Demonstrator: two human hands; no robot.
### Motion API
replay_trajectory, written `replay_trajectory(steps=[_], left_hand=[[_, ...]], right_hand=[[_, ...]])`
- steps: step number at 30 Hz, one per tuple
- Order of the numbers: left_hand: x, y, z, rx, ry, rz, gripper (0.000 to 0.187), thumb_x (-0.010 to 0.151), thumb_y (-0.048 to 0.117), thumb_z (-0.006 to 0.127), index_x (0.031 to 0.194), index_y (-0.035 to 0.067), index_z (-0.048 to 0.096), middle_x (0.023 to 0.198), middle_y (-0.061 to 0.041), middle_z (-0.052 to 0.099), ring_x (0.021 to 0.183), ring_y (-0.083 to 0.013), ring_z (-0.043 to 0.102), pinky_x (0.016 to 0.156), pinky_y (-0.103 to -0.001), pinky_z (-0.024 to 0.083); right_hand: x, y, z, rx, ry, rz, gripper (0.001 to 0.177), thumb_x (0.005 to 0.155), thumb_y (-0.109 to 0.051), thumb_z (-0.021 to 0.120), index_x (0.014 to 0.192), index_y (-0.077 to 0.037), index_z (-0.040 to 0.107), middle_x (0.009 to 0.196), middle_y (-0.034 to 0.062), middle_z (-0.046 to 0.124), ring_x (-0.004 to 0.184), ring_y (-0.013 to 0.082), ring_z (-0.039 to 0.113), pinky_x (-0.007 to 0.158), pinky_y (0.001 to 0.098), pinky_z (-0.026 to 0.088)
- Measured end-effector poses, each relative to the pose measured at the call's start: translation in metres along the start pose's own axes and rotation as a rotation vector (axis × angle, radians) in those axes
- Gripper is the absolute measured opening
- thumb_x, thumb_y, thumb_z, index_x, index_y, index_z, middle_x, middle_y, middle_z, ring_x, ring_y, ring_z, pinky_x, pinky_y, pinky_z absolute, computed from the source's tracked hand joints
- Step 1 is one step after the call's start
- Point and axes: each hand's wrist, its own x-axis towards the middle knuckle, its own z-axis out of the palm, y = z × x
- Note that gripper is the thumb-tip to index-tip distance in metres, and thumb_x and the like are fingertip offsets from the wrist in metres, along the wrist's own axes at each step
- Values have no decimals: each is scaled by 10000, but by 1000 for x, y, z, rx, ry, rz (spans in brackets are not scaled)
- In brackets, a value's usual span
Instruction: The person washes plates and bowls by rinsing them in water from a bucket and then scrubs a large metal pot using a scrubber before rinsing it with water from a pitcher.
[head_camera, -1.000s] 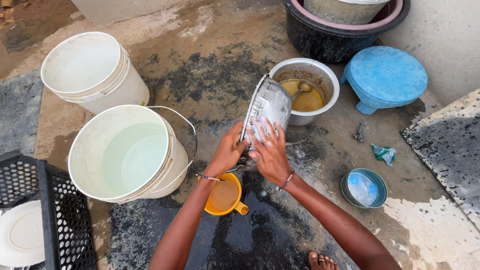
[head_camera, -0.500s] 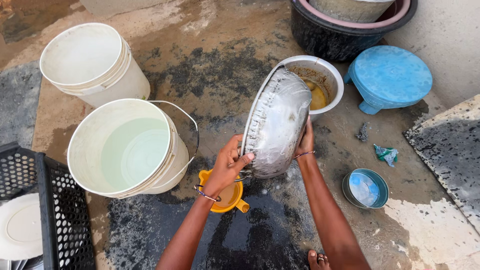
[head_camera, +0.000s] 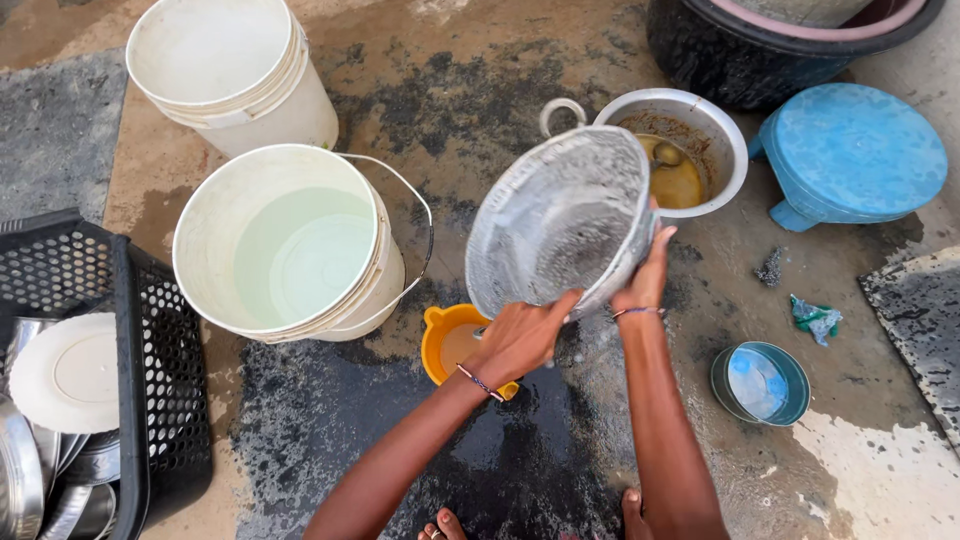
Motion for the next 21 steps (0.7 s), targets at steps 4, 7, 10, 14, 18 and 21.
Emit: replay_trajectory(steps=[4,7,10,14,18,21], left_hand=[[-1,13,-13,-236,26,8,479,946,80,643,1390,133,471,645,-206,651,656,-448,652,614,-581,471],[8,-4,4,-130,-1,-117,626,798,2,602,1389,166,476,688,-214,674,647,-449,675,593,-566,503],[25,-53,39,191,29,-167,525,842,87,637,1340,133,476,734,-212,707,678,-445,702,595,-557,536],[45,-134,92,460,19,-174,370,925,132,614,1275,105,497,831,-136,742,732,-339,754,601,-444,589],[55,-175,125,665,63,-117,417,865,160,633,1258,73,524,798,-100,748,661,-288,757,561,-403,585],[49,-172,121,667,64,-114,388,829,127,625,1212,133,564,731,-57,747,632,-268,748,594,-447,567]], right_hand=[[9,21,-9,31,86,83,527,990,-504,435,1337,-140,593,1317,105,644,1187,300,625,985,541,505],[-3,78,-11,129,140,194,518,988,-502,430,1339,-157,589,1338,99,632,1215,301,611,996,558,492],[-16,110,-15,203,180,266,509,985,-501,425,1341,-173,584,1359,94,619,1243,303,597,1007,574,478],[-22,120,-28,309,114,307,484,961,-464,444,1343,-203,586,1376,92,624,1253,327,603,958,613,486],[-44,93,-74,299,40,230,442,988,-414,490,1380,-228,576,1356,97,658,1225,346,623,919,559,519],[-70,40,-123,-182,269,-174,435,1008,-467,538,1352,-214,622,1249,58,699,1099,231,683,800,396,517]])
